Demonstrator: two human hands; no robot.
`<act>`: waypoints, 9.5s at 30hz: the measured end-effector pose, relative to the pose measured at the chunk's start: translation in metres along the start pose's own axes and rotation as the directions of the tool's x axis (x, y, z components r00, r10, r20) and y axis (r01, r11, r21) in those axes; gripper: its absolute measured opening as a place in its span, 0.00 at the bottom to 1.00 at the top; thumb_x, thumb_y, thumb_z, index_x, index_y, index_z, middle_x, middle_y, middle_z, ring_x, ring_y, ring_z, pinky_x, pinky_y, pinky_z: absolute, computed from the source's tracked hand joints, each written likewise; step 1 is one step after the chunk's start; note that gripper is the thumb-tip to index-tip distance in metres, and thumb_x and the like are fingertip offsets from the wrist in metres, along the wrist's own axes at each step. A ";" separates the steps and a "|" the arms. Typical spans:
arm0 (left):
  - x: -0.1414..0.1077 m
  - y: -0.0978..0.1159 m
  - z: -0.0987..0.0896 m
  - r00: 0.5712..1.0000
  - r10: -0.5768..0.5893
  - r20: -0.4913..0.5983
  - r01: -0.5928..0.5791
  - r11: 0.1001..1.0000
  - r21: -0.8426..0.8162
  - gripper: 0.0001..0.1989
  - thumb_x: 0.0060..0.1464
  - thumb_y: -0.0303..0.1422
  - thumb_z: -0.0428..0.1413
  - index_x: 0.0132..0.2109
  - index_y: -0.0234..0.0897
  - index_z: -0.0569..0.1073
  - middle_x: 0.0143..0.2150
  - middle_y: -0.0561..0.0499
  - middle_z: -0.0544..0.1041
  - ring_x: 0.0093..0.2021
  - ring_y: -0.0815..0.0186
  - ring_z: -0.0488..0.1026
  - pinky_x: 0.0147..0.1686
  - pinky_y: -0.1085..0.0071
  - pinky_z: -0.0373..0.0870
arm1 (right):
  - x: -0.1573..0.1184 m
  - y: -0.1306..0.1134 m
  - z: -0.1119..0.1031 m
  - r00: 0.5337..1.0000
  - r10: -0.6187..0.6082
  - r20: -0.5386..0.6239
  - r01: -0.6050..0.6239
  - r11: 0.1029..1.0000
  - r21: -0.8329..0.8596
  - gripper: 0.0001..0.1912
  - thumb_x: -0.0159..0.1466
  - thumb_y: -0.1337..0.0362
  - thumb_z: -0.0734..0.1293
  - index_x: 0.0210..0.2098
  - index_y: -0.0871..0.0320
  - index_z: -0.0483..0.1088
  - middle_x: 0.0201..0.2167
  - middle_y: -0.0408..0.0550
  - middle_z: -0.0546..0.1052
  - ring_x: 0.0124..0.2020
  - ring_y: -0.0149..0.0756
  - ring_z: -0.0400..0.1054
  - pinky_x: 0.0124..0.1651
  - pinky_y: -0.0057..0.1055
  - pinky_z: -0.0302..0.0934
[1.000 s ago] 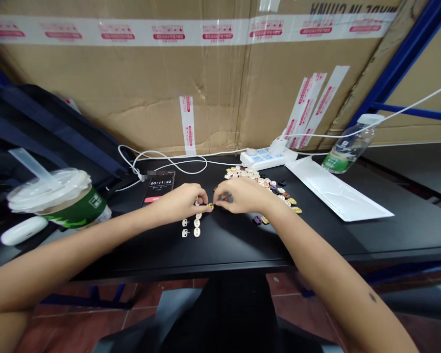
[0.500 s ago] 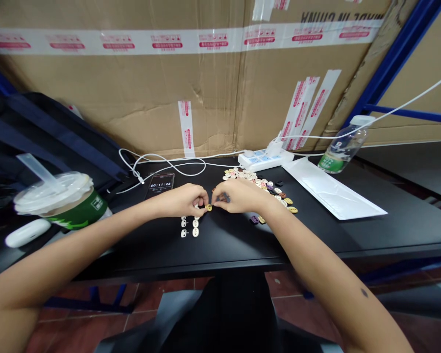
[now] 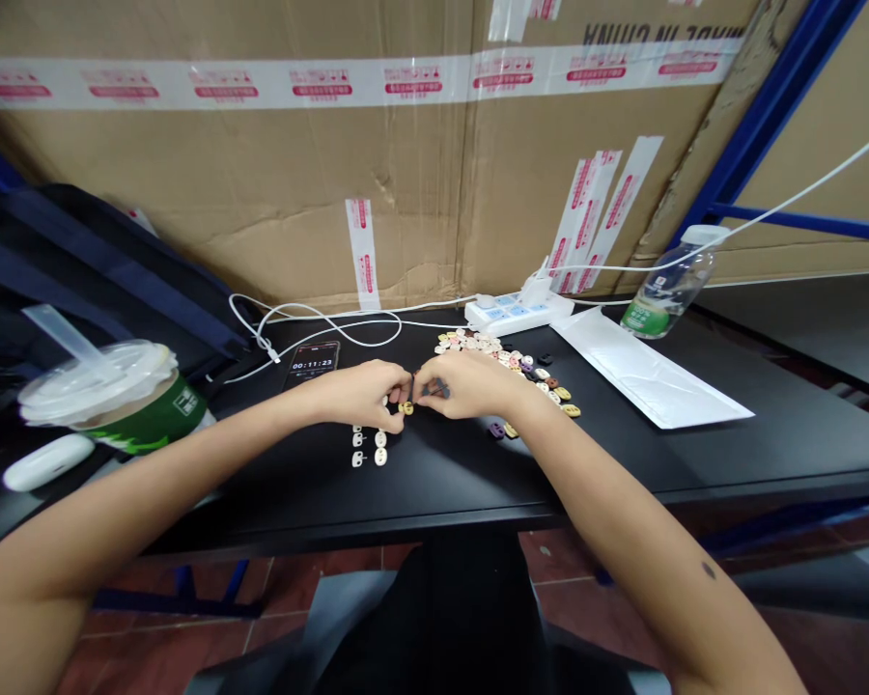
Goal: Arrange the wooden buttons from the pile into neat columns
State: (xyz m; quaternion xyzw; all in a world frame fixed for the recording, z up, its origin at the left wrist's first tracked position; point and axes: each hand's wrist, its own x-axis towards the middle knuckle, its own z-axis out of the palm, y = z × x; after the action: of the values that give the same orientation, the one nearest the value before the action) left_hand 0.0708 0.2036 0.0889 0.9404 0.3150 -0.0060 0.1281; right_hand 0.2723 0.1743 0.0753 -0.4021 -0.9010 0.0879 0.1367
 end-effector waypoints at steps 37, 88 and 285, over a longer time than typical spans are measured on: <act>-0.003 -0.005 -0.012 0.994 -0.008 0.110 0.013 0.999 -0.046 0.08 0.48 0.33 0.60 0.37 0.36 0.77 0.34 0.52 0.78 0.32 0.67 0.72 0.29 0.73 0.62 | -0.002 0.004 -0.001 1.000 0.002 -0.020 -0.002 1.000 0.021 0.12 0.56 0.71 0.67 0.36 0.54 0.80 0.34 0.43 0.82 0.33 0.35 0.75 0.37 0.29 0.62; 0.009 -0.030 0.009 0.995 0.029 -0.098 -0.052 0.970 -0.239 0.09 0.55 0.35 0.60 0.38 0.33 0.79 0.30 0.49 0.80 0.28 0.69 0.72 0.28 0.74 0.64 | 0.002 0.008 0.005 0.994 0.021 -0.106 -0.031 0.995 -0.093 0.10 0.62 0.67 0.66 0.38 0.51 0.79 0.34 0.42 0.81 0.33 0.34 0.71 0.37 0.30 0.56; -0.062 -0.010 0.044 0.925 -0.183 -0.332 -0.148 0.632 -0.761 0.10 0.56 0.35 0.61 0.42 0.33 0.73 0.39 0.49 0.76 0.37 0.67 0.74 0.39 0.70 0.71 | 0.011 -0.020 0.025 0.999 0.039 0.009 -0.032 0.627 0.779 0.14 0.56 0.58 0.76 0.37 0.61 0.77 0.30 0.47 0.80 0.29 0.32 0.74 0.38 0.31 0.70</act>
State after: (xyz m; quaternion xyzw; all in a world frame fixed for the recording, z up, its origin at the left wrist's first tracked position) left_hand 0.0179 0.1639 0.0493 0.7728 0.3147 0.3100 0.4557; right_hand 0.2434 0.1685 0.0591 -0.3217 -0.7661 0.4691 0.2992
